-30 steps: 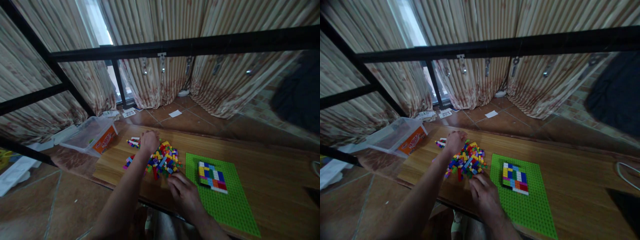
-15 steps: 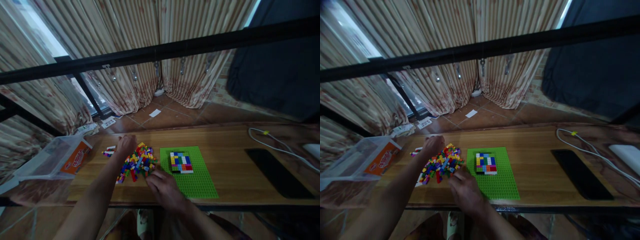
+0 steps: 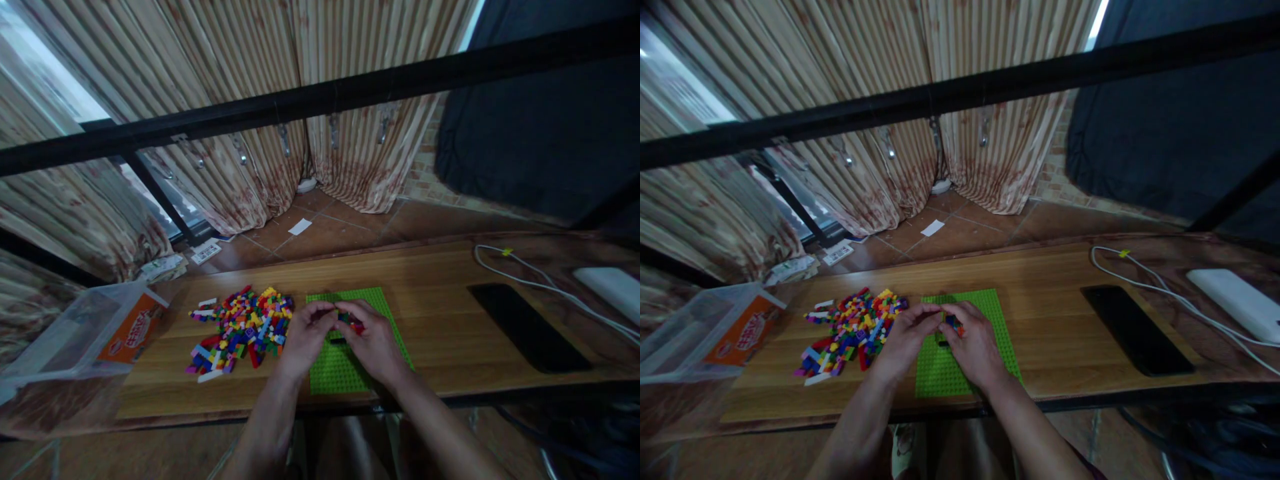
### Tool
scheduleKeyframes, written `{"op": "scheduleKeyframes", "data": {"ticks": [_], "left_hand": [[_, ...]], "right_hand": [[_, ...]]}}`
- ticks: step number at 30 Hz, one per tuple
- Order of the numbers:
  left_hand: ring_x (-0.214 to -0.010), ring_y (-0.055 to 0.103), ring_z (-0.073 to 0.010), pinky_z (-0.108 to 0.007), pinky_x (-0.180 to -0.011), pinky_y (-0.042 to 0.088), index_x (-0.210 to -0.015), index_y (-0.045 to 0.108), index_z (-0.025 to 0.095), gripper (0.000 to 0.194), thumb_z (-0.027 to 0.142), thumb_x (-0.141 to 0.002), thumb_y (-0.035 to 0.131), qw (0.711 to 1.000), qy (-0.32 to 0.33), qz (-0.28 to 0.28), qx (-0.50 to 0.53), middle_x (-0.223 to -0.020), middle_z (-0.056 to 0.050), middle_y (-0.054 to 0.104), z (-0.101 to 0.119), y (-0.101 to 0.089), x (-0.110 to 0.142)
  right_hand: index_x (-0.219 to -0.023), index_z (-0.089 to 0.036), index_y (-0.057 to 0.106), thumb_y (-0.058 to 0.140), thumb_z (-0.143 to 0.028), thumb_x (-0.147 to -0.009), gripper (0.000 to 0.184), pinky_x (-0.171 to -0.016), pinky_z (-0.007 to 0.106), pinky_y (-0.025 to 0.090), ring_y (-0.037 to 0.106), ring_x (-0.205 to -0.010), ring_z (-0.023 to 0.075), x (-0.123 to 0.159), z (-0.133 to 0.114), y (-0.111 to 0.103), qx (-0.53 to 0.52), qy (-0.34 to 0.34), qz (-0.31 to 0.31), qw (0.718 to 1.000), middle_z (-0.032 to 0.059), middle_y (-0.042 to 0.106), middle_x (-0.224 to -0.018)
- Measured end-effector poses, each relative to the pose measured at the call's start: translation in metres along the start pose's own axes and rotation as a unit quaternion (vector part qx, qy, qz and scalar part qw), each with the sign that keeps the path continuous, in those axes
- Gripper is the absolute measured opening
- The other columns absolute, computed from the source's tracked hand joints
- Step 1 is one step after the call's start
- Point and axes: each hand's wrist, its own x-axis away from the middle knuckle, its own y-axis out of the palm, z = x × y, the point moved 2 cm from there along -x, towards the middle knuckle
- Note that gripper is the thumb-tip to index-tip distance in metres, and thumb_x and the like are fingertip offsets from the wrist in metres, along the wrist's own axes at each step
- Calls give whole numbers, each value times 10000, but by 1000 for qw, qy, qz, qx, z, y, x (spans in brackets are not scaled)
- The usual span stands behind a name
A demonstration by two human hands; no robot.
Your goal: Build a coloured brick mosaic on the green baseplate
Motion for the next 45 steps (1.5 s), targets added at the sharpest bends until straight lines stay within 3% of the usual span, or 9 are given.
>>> {"op": "scheduleKeyframes", "data": {"ticks": [4,7,10,13,15,21,30,36,45], "left_hand": [[-698,598,-122,-244,-689,476,-858,681,148,210,273,-691,709,999,-26,10,39,-776,-9,671,-9,11,-9],[-726,614,-133,-242,-691,477,-889,686,147,218,269,-708,697,1000,-16,13,13,-792,-18,685,-17,12,-16],[-752,628,-147,-253,-711,479,-930,690,161,203,263,-759,646,996,30,47,-66,-821,-27,701,-25,4,-24],[-807,644,-174,-290,-767,485,-946,693,177,187,225,-802,584,975,73,119,-174,-878,-46,715,-30,-11,-31],[-881,654,-195,-314,-812,489,-955,694,182,199,198,-815,553,963,80,138,-217,-935,-61,721,-32,-18,-35],[-1032,648,-209,-354,-933,484,-1041,686,195,257,197,-862,502,966,69,60,-242,-1083,-69,715,-35,-12,-36],[-1056,646,-208,-355,-982,472,-1077,699,196,297,203,-889,470,956,78,16,-283,-1128,-72,708,-27,0,-32],[-1059,645,-207,-346,-984,467,-1083,697,190,305,207,-895,457,949,76,18,-305,-1114,-69,712,-29,2,-32],[-1064,636,-209,-353,-1000,454,-1058,704,212,285,213,-887,476,948,83,24,-306,-1100,-59,714,-31,3,-31]], "right_hand": [[-1018,-249,667,567,-217,-888,168,-809,314,491,622,-904,173,-4,6,-10,9,-9,-9,1000,30,671,-971],[-1021,-246,674,577,-247,-887,165,-828,340,482,611,-920,192,-8,15,-15,42,-17,-19,999,36,669,-958],[-1013,-236,691,589,-281,-881,173,-882,373,464,588,-976,214,-16,30,-21,82,-11,-7,997,48,665,-977],[-1009,-242,712,597,-302,-873,188,-919,390,453,572,-1015,219,-25,46,-25,101,19,4,995,55,648,-1015],[-1007,-255,723,613,-300,-860,189,-939,394,447,567,-1030,216,-29,53,-23,100,34,-8,994,53,639,-1040],[-990,-271,742,648,-277,-838,179,-973,436,415,536,-1097,234,-33,54,-12,112,40,-54,991,58,645,-1079],[-1013,-246,732,584,-266,-873,205,-970,450,415,560,-1067,235,-33,53,-9,134,-1,-90,987,69,675,-1068],[-1025,-239,727,527,-275,-916,230,-972,429,416,564,-1075,226,-32,50,-11,122,-11,-97,988,69,677,-1095],[-963,-255,746,547,-291,-903,210,-912,405,438,600,-965,211,-34,50,-10,87,18,-76,993,51,700,-968]]}}
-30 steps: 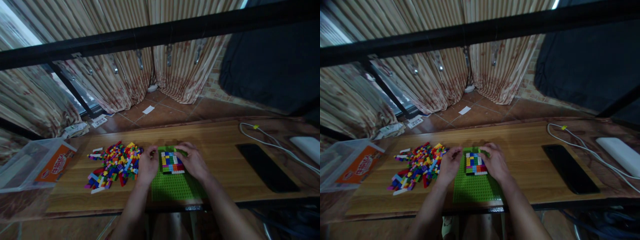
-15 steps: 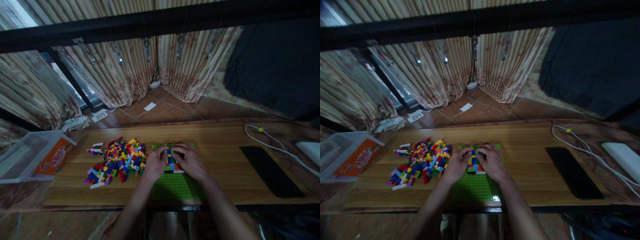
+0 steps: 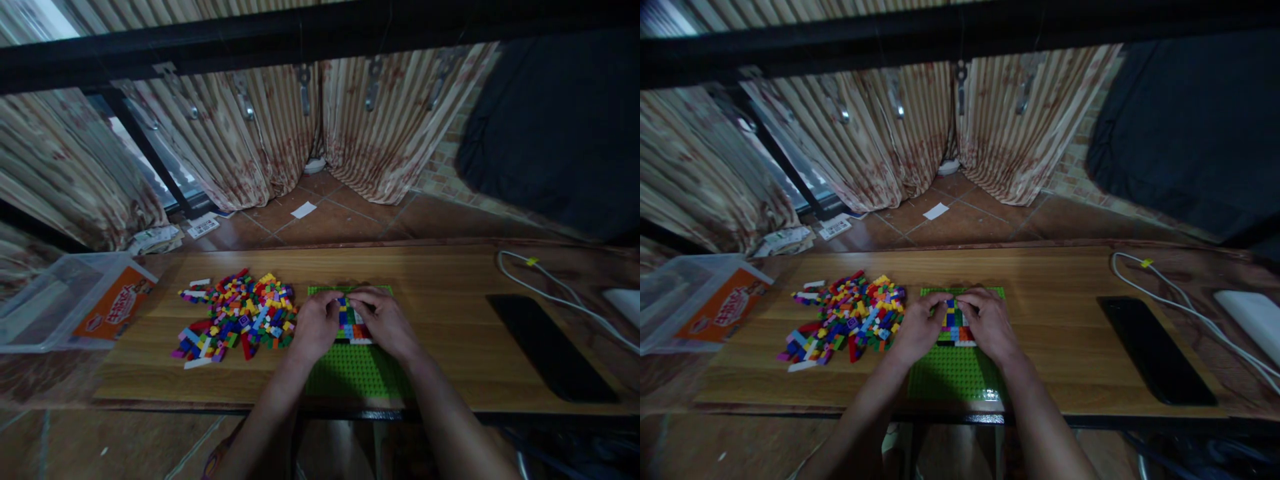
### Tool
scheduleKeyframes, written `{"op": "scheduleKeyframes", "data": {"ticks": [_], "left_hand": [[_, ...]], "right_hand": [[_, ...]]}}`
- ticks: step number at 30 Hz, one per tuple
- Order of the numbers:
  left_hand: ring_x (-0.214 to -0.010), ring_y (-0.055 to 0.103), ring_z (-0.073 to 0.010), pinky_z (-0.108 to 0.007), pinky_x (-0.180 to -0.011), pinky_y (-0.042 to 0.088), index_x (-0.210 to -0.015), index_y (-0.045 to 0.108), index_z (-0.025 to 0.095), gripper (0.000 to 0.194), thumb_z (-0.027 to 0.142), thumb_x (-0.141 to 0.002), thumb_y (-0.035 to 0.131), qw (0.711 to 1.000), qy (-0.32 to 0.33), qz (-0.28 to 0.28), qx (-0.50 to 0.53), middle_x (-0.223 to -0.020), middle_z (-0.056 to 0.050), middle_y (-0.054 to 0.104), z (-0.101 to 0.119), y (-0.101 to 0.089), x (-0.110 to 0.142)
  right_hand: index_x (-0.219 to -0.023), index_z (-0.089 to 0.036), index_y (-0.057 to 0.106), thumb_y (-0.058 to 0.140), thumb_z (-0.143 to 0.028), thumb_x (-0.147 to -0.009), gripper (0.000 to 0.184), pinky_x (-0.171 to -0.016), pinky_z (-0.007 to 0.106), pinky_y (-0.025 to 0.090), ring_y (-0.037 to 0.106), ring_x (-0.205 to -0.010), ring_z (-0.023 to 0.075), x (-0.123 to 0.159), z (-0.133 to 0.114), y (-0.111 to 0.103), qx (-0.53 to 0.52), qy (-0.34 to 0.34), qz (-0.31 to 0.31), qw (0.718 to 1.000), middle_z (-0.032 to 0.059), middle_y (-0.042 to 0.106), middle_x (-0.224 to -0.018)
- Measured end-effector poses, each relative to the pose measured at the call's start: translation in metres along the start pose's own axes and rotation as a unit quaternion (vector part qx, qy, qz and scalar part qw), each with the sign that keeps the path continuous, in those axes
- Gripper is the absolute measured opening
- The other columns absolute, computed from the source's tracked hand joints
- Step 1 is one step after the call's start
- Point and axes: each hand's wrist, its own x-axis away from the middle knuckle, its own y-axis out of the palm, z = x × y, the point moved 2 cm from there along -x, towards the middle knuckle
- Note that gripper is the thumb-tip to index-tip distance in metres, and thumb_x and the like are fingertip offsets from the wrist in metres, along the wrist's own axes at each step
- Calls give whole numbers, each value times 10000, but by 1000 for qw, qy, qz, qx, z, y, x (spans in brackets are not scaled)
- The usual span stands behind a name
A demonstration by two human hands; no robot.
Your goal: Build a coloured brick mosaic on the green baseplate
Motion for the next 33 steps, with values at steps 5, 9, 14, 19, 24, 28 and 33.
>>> {"op": "scheduleKeyframes", "data": {"ticks": [5,9,14,19,24,28,33], "left_hand": [[-1043,639,-198,-339,-988,460,-1062,705,229,280,218,-880,492,1000,8,11,8,-1081,-48,718,-3,3,0],[-1029,640,-200,-346,-976,466,-1074,702,232,287,216,-884,488,1000,20,14,-8,-1093,-49,714,-3,5,0],[-1034,637,-202,-349,-978,466,-1069,702,216,293,195,-885,474,999,21,13,-25,-1093,-59,713,0,5,2],[-1030,643,-206,-354,-982,474,-1069,693,215,280,199,-878,489,999,17,26,-26,-1083,-58,716,2,4,4],[-1058,642,-213,-346,-989,478,-1113,670,206,294,210,-876,496,999,13,49,-18,-1113,-69,706,4,-2,7],[-1052,645,-220,-349,-969,488,-1110,666,179,291,212,-872,500,997,9,70,-23,-1107,-89,705,2,-14,8],[-1032,651,-208,-343,-952,491,-1080,673,176,274,191,-861,509,990,-7,139,-32,-1099,-93,705,-13,-48,3]], "right_hand": [[-951,-268,750,562,-317,-892,203,-899,402,444,608,-945,207,0,3,0,-17,5,-2,1000,44,704,-942],[-929,-262,754,570,-295,-880,193,-893,396,446,609,-941,205,-1,4,0,-22,15,-1,1000,45,704,-941],[-931,-254,753,560,-278,-884,200,-903,397,439,611,-945,206,-1,4,2,-10,20,-13,1000,48,705,-946],[-945,-257,750,545,-314,-892,219,-917,415,440,612,-972,221,0,4,1,-7,19,-18,1000,51,706,-976],[-993,-269,738,517,-383,-897,267,-934,428,443,610,-1006,237,4,7,0,2,15,-17,1000,51,707,-1030],[-1007,-260,729,489,-448,-893,325,-915,414,465,626,-987,245,6,12,-1,14,42,-10,999,57,716,-1037],[-990,-250,721,476,-484,-876,358,-922,429,464,624,-1000,263,7,16,-1,47,51,-12,998,64,715,-1040]]}}
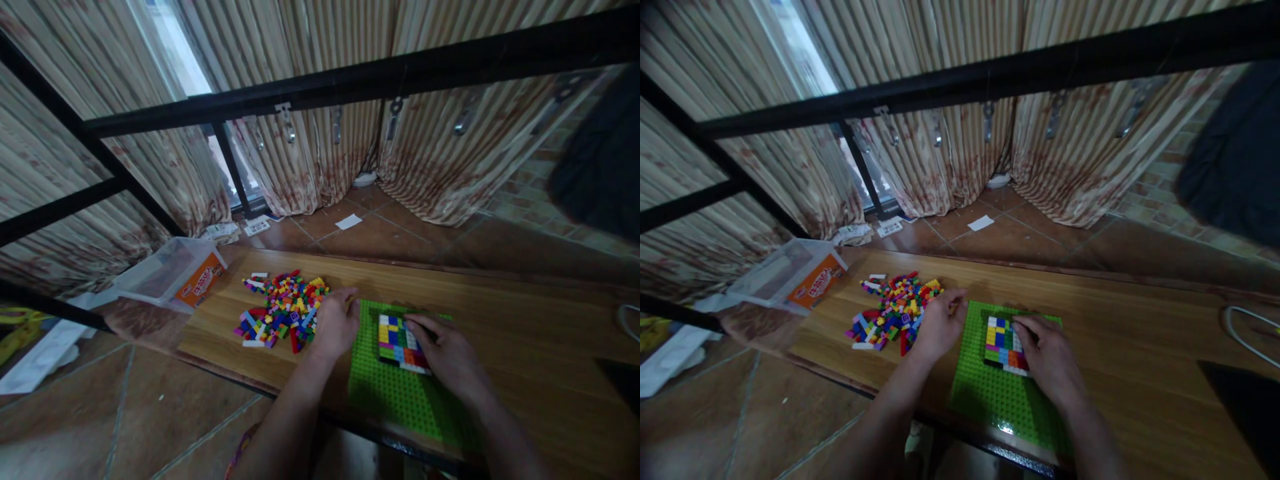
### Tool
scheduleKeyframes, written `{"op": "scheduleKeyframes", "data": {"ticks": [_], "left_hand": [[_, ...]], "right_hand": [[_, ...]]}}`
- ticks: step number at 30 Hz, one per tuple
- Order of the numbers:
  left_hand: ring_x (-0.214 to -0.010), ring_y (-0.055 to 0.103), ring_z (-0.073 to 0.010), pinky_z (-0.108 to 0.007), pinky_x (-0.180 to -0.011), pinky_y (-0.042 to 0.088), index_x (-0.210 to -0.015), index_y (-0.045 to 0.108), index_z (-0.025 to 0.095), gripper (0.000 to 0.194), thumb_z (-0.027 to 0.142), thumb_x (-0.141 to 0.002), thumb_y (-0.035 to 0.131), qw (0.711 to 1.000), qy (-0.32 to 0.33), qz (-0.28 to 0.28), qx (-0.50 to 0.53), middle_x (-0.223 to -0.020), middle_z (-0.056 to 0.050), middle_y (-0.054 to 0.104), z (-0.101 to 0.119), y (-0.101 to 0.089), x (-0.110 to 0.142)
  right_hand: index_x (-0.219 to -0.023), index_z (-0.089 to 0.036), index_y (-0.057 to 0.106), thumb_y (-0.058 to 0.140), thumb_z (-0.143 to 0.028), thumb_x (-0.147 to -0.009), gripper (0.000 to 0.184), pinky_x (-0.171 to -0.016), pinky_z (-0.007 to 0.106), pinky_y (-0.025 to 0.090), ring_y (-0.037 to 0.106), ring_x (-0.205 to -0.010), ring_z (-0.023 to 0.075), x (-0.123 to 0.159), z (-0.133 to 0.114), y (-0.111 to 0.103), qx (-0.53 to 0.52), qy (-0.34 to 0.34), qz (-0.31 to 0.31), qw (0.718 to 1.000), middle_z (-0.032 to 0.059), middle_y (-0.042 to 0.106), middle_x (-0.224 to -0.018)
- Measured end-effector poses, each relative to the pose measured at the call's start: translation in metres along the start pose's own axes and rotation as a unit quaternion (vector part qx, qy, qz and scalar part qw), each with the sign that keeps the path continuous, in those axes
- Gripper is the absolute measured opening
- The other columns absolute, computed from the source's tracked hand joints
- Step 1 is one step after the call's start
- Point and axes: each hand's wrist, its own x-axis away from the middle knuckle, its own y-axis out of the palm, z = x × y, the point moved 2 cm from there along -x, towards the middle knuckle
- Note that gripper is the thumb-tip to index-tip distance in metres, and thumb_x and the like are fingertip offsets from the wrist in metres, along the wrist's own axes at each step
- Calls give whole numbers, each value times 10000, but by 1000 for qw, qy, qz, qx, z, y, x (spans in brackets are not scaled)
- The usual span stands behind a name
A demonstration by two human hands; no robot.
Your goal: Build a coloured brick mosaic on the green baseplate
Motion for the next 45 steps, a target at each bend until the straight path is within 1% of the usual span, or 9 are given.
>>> {"op": "scheduleKeyframes", "data": {"ticks": [6,10,15,22,30,33,36,41,45], "left_hand": [[-1028,654,-217,-337,-950,478,-1044,688,136,274,149,-849,496,988,-71,120,-72,-1078,-119,713,-35,-52,-18],[-1054,639,-216,-340,-958,467,-1049,700,172,303,139,-863,463,979,-82,114,-150,-1120,-91,707,-47,-68,-21],[-1090,603,-227,-348,-994,443,-1074,706,195,358,80,-824,476,969,-49,65,-232,-1117,-66,707,-48,-62,-21],[-1057,586,-213,-380,-1007,405,-1006,724,201,338,95,-837,451,964,63,15,-259,-1128,-73,686,-44,-41,-19],[-1156,530,-229,-410,-1029,362,-809,765,218,356,36,-733,469,960,76,-27,-269,-1088,-85,688,-45,-43,-16],[-1145,534,-233,-402,-1016,380,-712,763,223,346,30,-720,476,962,60,-12,-267,-1074,-83,690,-47,-49,-16],[-1143,530,-241,-396,-1004,397,-799,771,205,334,46,-746,482,960,52,23,-275,-1134,-103,666,-47,-50,-16],[-1151,510,-258,-439,-1004,391,-957,756,240,317,148,-835,479,958,47,26,-280,-1218,-97,623,-45,-36,-16],[-1178,481,-274,-451,-1001,387,-1014,738,264,305,179,-830,510,955,34,32,-293,-1285,-80,581,-42,-29,-15]], "right_hand": [[-962,-240,713,470,-473,-871,349,-915,428,465,625,-980,262,1,-2,2,22,-18,2,1000,68,710,-1013],[-970,-223,706,458,-466,-874,360,-912,434,465,616,-979,263,0,-2,4,34,-23,5,999,80,703,-1017],[-980,-209,702,450,-459,-886,367,-921,437,457,601,-997,264,0,0,5,50,-36,4,998,86,694,-1032],[-986,-210,699,449,-451,-892,359,-931,444,451,595,-1004,265,0,0,4,54,-36,0,998,84,691,-1045],[-979,-216,700,450,-447,-892,351,-906,434,458,601,-986,261,0,0,4,49,-36,-2,998,79,692,-1028],[-982,-210,699,448,-442,-893,353,-911,437,456,597,-997,264,0,0,5,50,-37,-1,998,84,688,-1032],[-983,-207,696,448,-439,-895,350,-912,436,456,595,-997,262,0,-1,4,52,-39,0,998,84,687,-1033],[-984,-217,694,446,-437,-898,342,-907,433,457,594,-992,258,1,-1,3,57,-34,-2,998,78,688,-1040],[-991,-212,690,446,-434,-901,342,-920,433,453,591,-998,255,1,-1,3,52,-38,-5,998,81,685,-1044]]}}
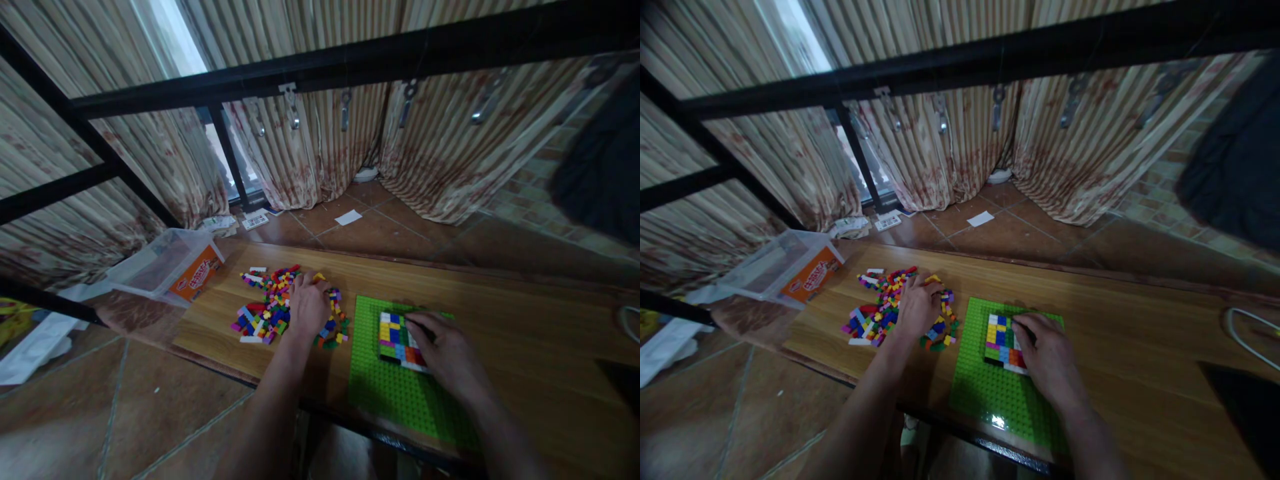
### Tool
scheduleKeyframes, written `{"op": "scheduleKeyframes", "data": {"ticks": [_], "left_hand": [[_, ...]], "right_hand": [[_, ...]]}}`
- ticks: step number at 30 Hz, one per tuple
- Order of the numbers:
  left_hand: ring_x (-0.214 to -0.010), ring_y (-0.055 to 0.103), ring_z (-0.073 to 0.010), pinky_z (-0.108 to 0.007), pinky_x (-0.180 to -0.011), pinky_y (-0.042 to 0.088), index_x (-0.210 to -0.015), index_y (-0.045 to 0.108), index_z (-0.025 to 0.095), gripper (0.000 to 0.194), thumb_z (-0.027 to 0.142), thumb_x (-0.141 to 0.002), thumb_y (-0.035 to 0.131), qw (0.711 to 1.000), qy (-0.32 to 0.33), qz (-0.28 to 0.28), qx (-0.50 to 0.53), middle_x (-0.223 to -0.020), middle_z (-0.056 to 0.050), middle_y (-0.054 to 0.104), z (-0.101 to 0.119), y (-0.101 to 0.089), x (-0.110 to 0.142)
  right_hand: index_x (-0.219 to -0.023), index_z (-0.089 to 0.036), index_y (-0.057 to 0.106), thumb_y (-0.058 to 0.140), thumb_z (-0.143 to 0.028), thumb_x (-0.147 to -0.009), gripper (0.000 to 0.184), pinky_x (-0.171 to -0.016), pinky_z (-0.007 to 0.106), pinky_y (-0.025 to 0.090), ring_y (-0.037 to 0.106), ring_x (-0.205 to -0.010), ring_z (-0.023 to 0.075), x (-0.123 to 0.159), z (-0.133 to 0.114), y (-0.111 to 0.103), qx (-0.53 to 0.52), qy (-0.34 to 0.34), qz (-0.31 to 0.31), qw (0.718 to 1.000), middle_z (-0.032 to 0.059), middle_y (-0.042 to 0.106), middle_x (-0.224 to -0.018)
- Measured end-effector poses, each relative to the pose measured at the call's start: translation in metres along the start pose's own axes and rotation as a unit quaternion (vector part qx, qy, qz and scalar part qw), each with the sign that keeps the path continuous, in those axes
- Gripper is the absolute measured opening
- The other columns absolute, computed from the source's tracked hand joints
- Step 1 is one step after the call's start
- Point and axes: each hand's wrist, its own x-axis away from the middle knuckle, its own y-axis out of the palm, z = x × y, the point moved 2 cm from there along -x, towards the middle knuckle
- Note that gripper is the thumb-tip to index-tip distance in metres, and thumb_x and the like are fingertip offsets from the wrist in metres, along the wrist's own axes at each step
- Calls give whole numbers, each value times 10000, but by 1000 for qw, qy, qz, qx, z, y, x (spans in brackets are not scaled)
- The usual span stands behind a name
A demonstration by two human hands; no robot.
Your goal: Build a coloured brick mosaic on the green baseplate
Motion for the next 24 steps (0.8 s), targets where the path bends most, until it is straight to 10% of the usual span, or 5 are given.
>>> {"op": "scheduleKeyframes", "data": {"ticks": [16,24], "left_hand": [[-1055,579,-222,-397,-985,437,-897,735,203,189,185,-811,568,986,11,48,162,-1087,-85,670,-1,-12,-8],[-752,630,-148,-262,-712,494,-933,731,150,229,297,-773,657,818,-78,-122,557,-832,-36,721,60,-6,13]], "right_hand": [[-983,-220,703,480,-366,-902,278,-915,415,462,609,-977,236,1,-11,-3,-19,0,33,999,72,699,-1015],[-1045,-251,689,578,-347,-879,221,-910,383,474,614,-1021,221,8,-37,-18,-143,-25,89,985,55,695,-1057]]}}
